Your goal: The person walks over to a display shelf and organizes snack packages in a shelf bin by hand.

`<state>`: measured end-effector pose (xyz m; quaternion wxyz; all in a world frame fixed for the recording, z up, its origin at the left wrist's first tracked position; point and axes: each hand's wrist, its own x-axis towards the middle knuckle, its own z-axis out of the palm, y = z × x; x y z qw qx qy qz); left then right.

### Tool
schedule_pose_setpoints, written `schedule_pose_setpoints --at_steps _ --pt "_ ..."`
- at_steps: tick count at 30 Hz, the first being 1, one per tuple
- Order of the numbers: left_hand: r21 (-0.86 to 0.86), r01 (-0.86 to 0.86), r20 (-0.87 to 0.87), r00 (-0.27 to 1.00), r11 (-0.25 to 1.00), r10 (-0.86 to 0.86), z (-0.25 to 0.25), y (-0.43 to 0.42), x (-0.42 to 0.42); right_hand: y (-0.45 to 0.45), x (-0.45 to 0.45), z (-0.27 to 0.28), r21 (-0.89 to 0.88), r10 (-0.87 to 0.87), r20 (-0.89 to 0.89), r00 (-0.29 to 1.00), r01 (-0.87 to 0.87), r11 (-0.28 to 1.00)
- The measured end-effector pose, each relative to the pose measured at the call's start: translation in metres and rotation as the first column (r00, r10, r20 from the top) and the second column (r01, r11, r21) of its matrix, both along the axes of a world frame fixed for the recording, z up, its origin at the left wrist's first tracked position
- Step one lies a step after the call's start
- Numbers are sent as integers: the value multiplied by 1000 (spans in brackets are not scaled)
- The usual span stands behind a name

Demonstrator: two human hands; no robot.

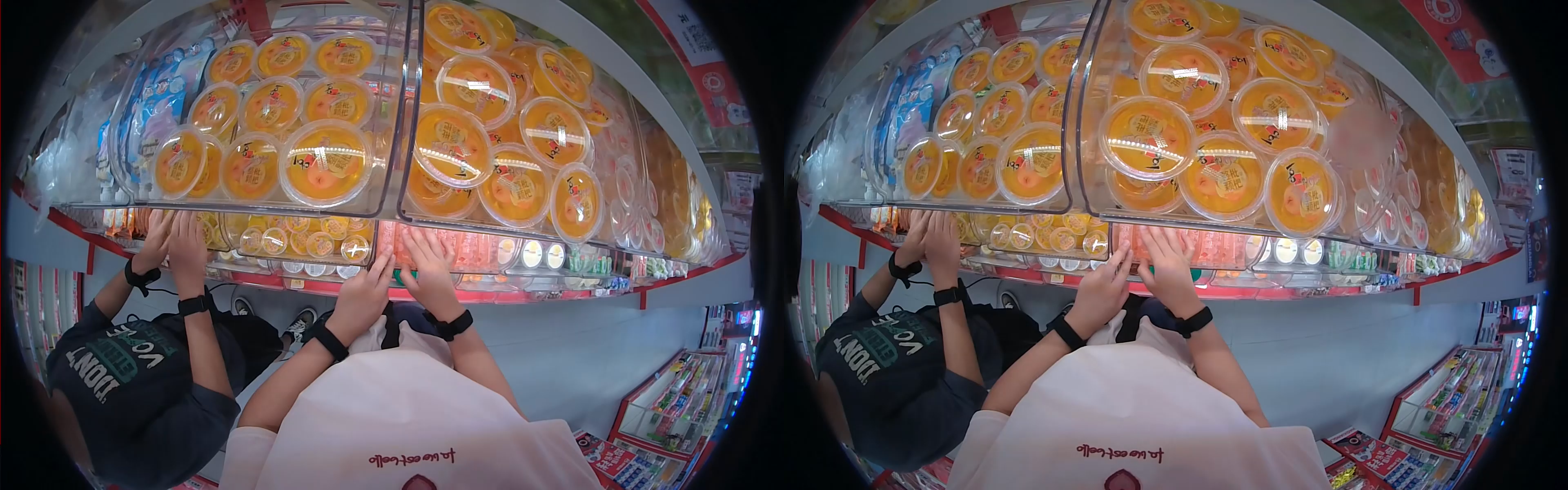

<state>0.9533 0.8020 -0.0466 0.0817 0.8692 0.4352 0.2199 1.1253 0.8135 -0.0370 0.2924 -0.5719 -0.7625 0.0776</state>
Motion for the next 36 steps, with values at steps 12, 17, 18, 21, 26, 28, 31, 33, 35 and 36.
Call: schedule_pose_setpoints --at_steps 12,17,18,21,26,28,31,33,35,36 --pt "-62 -22 27 999 998 23 4 -2 0 -2 -2 7 -7 12 41 999 -11 1000" --pt "-2 -40 4 999 999 40 -1 -4 -1 -8 1 -1 45 -70 -35 997 71 996" --pt "19 -40 -31 999 999 40 -2 -4 -2 -10 2 -3 61 -154 -100 983 160 985" --pt "-1 -38 -43 998 999 38 -1 -4 -4 -10 9 -9 46 -324 -145 935 333 942" --pt "3 -30 25 999 1000 29 -6 -3 -3 -15 6 -7 65 -352 -72 933 357 932" --pt "-11 -23 36 999 1000 24 -3 -1 -3 -16 3 -6 83 -350 -33 936 351 933" --pt "-16 -18 29 999 1000 19 -1 0 -2 -13 3 -6 81 -347 -46 937 349 933" --pt "-17 -16 28 999 1000 16 -3 -1 -1 -14 4 -5 56 -315 -44 948 317 947" --pt "-18 -13 35 999 1000 14 -5 0 -1 -9 5 -5 65 -290 -59 955 294 954" --pt "-17 -12 41 999 1000 13 -6 -2 -2 -6 3 0 67 -293 -32 956 294 953"
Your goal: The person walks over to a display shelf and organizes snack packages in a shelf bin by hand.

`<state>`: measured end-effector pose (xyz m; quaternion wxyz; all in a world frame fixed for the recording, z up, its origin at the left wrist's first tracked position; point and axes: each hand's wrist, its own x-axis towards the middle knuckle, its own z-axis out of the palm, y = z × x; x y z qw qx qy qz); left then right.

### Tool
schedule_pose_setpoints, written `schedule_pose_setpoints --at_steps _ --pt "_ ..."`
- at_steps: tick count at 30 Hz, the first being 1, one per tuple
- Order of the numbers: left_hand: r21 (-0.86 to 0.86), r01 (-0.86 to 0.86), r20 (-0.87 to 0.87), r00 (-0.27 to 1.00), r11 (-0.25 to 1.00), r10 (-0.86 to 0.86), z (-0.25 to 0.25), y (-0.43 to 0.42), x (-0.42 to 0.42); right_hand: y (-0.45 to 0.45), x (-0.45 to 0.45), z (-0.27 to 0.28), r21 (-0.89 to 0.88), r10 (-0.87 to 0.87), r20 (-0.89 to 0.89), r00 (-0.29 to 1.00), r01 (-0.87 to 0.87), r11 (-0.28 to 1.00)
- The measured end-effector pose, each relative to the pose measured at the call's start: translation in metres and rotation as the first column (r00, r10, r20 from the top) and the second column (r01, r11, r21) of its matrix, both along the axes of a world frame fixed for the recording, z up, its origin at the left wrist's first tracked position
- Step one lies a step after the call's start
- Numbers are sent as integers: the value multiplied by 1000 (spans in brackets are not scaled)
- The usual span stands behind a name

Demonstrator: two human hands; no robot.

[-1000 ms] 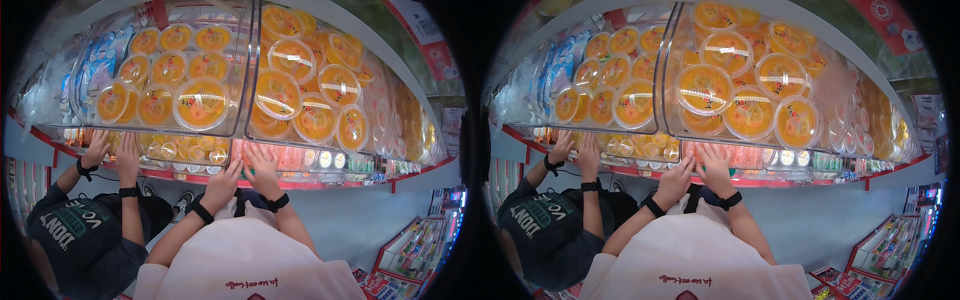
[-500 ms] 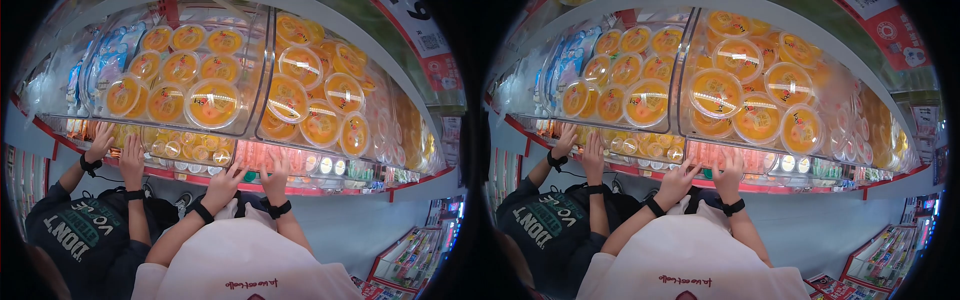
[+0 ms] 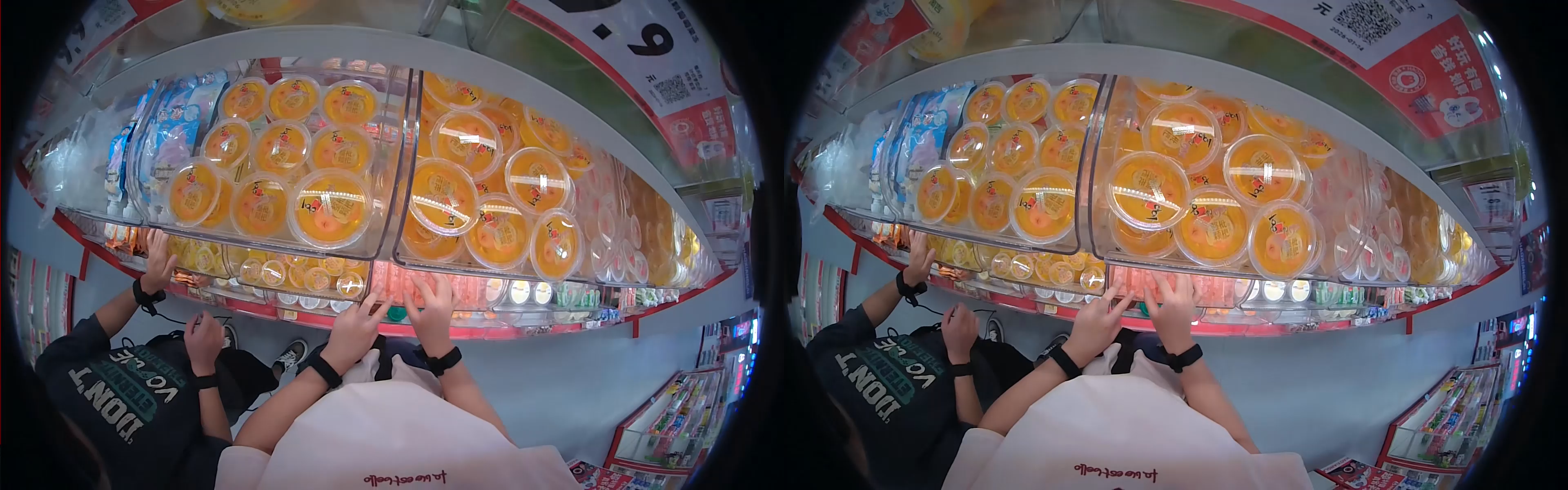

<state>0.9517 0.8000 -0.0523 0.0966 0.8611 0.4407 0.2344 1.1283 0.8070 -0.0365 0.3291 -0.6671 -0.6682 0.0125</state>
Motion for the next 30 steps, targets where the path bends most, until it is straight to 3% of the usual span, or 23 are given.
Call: schedule_pose_setpoints --at_steps 3,11,14,18,20,25,27,30 --pt "-28 -8 42 999 1000 9 6 1 2 8 0 1 38 8 69 998 -11 999" --pt "7 7 29 1000 1000 -7 5 2 5 12 -2 -7 -20 -29 13 999 30 999" --pt "-3 -1 24 1000 1000 1 4 4 6 18 -3 -17 70 -21 19 1000 20 997" --pt "-41 -10 17 1000 999 11 4 1 4 22 -7 -9 36 -38 21 999 37 999" --pt "-27 -15 10 1000 1000 15 5 1 4 22 -8 -5 -52 -64 -23 998 62 997" --pt "-48 -33 -3 999 998 33 6 2 4 34 -6 -3 -5 -74 -98 992 74 997" --pt "-18 -35 9 999 999 35 6 0 4 30 -5 1 -136 -93 -182 979 69 988" --pt "-22 -34 21 999 999 35 6 0 4 30 -6 -7 -48 -93 -135 986 87 995"
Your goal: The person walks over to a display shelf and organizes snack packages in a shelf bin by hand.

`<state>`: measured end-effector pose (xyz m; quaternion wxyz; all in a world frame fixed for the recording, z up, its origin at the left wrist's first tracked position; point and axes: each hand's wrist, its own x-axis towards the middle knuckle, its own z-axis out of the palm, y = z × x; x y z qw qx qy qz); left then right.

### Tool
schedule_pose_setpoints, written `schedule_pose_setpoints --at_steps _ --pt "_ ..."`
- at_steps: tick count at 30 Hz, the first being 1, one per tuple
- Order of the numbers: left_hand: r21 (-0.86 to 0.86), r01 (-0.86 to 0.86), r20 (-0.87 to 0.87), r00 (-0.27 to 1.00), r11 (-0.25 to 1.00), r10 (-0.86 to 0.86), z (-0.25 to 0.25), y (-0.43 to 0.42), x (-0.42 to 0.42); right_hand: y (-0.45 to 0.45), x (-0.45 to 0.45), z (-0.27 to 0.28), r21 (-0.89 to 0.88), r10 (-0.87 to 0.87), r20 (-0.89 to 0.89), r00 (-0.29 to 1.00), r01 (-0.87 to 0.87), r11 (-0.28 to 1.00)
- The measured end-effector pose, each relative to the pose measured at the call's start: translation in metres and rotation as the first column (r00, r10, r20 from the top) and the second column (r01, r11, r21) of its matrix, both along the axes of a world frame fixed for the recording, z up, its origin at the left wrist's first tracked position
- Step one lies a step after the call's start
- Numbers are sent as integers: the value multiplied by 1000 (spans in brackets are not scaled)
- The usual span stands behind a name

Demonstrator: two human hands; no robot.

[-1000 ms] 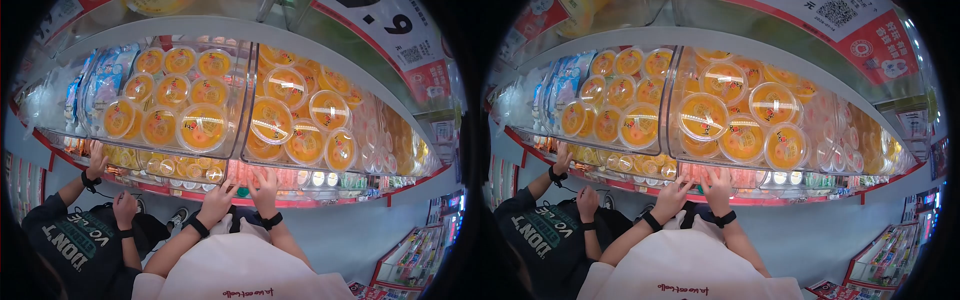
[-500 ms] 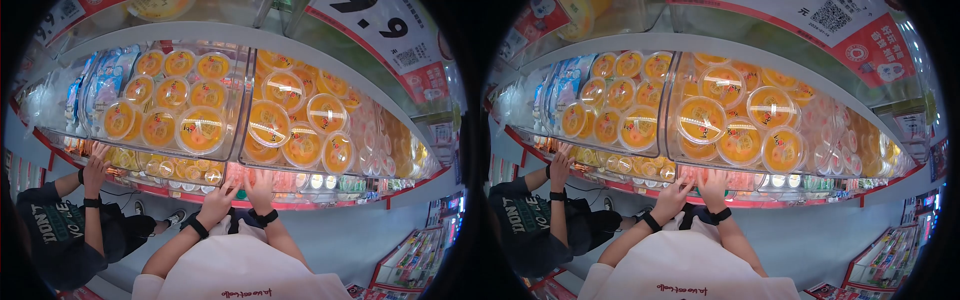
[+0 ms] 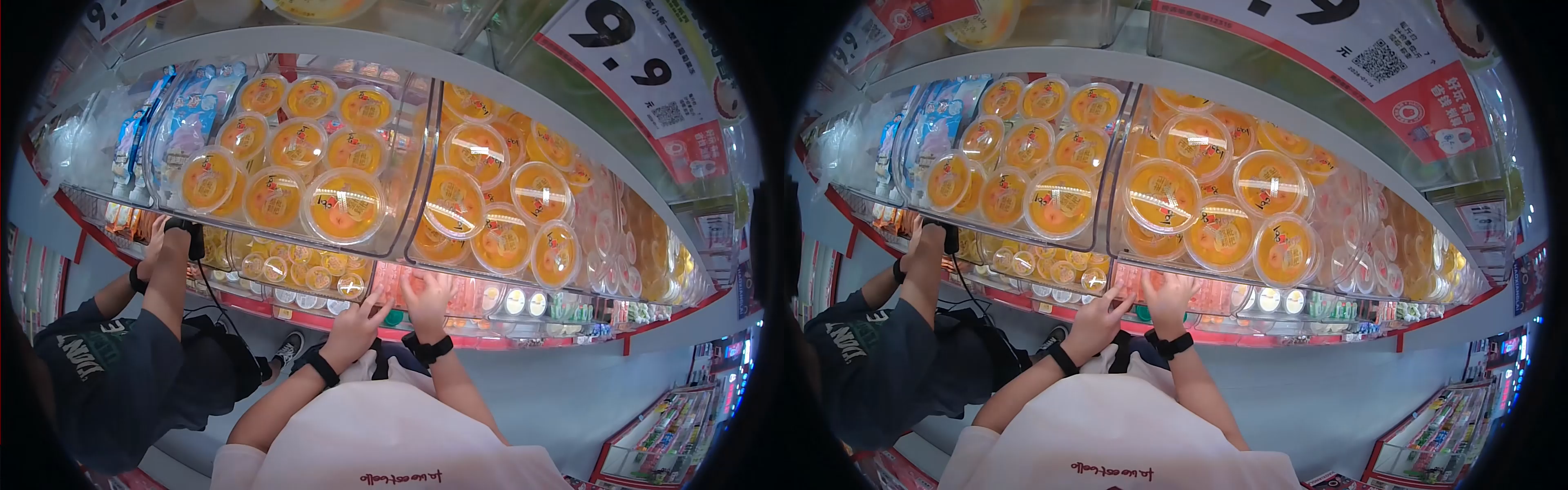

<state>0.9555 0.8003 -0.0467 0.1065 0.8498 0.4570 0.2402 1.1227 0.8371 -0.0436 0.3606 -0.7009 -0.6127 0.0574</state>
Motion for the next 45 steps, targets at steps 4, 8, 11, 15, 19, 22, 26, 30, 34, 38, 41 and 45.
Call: schedule_pose_setpoints --at_steps 4,8,11,15,19,22,26,30,34,38,41,45 --pt "11 8 25 1000 1000 -8 0 -1 -1 -4 0 0 32 20 40 999 -21 999" --pt "1 13 16 1000 1000 -13 2 -1 -2 -7 17 3 129 -6 -191 982 31 991" --pt "-22 19 16 1000 1000 -18 1 -2 -2 -14 29 15 112 -87 -155 984 105 988" --pt "-27 21 8 1000 999 -21 0 -3 -2 -24 23 16 100 -65 -38 997 69 993" --pt "-39 26 -11 1000 999 -26 -3 -2 -2 -27 15 1 174 -103 26 994 97 980" --pt "9 34 60 998 999 -35 -5 -2 -3 -28 13 -2 174 -125 -15 992 125 977" --pt "-35 32 24 999 999 -31 1 -5 -2 -29 4 2 135 -83 14 996 80 988" --pt "-62 27 -12 1000 998 -27 1 -5 -2 -17 -7 0 129 -52 111 992 38 991" --pt "-52 34 -21 999 998 -35 -3 -5 -3 -14 -5 -2 98 -50 85 995 42 994" --pt "45 19 0 1000 999 -19 -4 -3 -2 -9 -4 0 127 -53 -11 999 54 990" --pt "26 27 -24 999 999 -26 -3 -3 -4 -6 -6 3 143 -107 -44 993 112 983" --pt "-5 44 -50 998 999 -44 -4 -3 -5 -9 -9 5 86 -107 -111 988 117 989"
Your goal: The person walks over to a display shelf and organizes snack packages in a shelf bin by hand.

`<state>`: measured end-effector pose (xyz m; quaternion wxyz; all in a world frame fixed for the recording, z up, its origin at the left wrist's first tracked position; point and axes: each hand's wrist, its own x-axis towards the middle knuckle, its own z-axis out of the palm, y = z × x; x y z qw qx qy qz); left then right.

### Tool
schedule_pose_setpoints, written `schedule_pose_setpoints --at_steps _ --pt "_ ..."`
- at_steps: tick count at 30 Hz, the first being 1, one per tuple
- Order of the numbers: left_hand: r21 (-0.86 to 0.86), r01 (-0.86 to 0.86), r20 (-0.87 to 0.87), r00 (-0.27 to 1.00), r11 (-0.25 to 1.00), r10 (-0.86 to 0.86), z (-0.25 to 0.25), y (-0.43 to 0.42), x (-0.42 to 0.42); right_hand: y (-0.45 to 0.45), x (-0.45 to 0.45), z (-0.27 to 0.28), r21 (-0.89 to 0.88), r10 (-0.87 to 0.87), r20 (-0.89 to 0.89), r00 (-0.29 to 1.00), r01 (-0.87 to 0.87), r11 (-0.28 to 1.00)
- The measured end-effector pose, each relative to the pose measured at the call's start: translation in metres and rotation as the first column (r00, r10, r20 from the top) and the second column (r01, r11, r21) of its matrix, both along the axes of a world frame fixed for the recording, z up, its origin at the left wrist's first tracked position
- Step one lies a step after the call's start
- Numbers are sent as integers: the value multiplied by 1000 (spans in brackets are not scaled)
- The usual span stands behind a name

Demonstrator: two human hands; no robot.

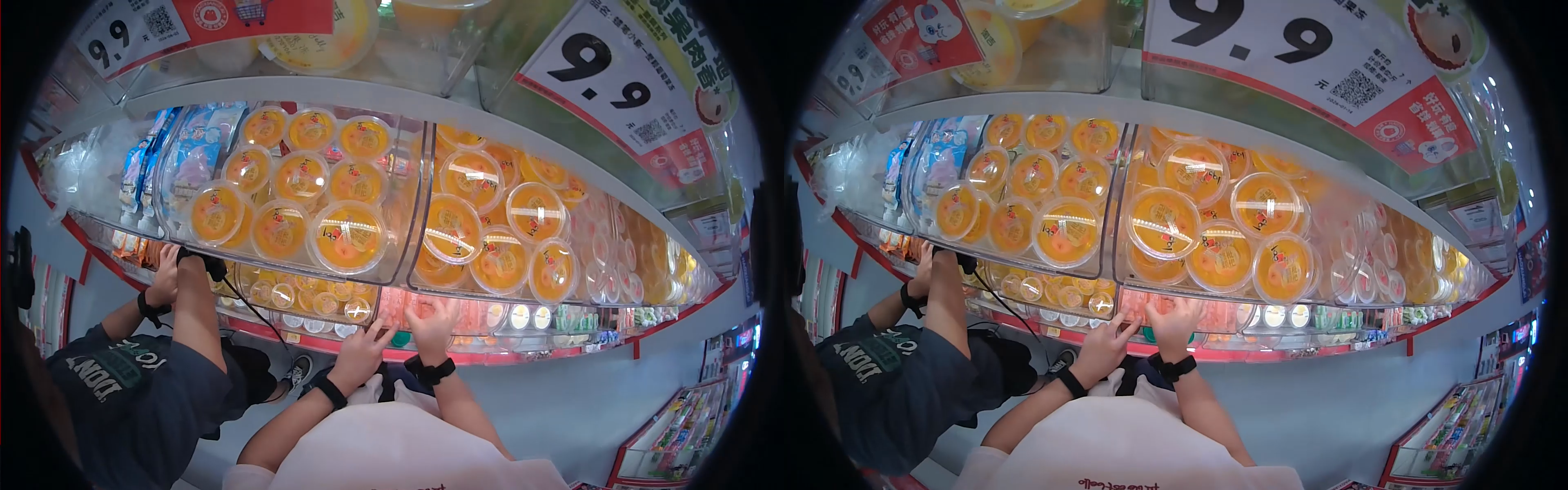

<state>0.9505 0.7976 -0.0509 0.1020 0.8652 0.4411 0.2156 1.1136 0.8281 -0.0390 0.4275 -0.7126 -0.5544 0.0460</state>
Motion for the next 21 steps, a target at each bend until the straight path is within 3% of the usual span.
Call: schedule_pose_setpoints --at_steps 2,5,8,10,12,16,20,21 --pt "1 2 23 1000 1000 -2 -2 2 1 2 1 2 19 20 -61 998 -18 1000" --pt "-11 -9 46 999 1000 9 -3 0 2 2 1 -4 -148 -1 25 1000 5 989" --pt "47 -19 90 996 999 15 -5 2 3 2 3 -1 -178 11 54 998 -1 984" --pt "29 -9 91 996 1000 7 -5 3 4 3 3 -2 -136 -2 79 997 12 991" --pt "53 -20 103 995 998 14 1 1 4 0 -1 -1 -65 -3 -8 1000 3 998" --pt "78 -25 83 996 997 19 -3 2 4 4 0 -8 -77 -8 60 998 12 997" --pt "34 -22 75 997 999 19 0 1 4 -1 0 -2 -55 26 22 999 -25 998" --pt "-46 -10 133 991 999 16 2 -1 4 -3 0 -3 -29 28 56 998 -26 999"
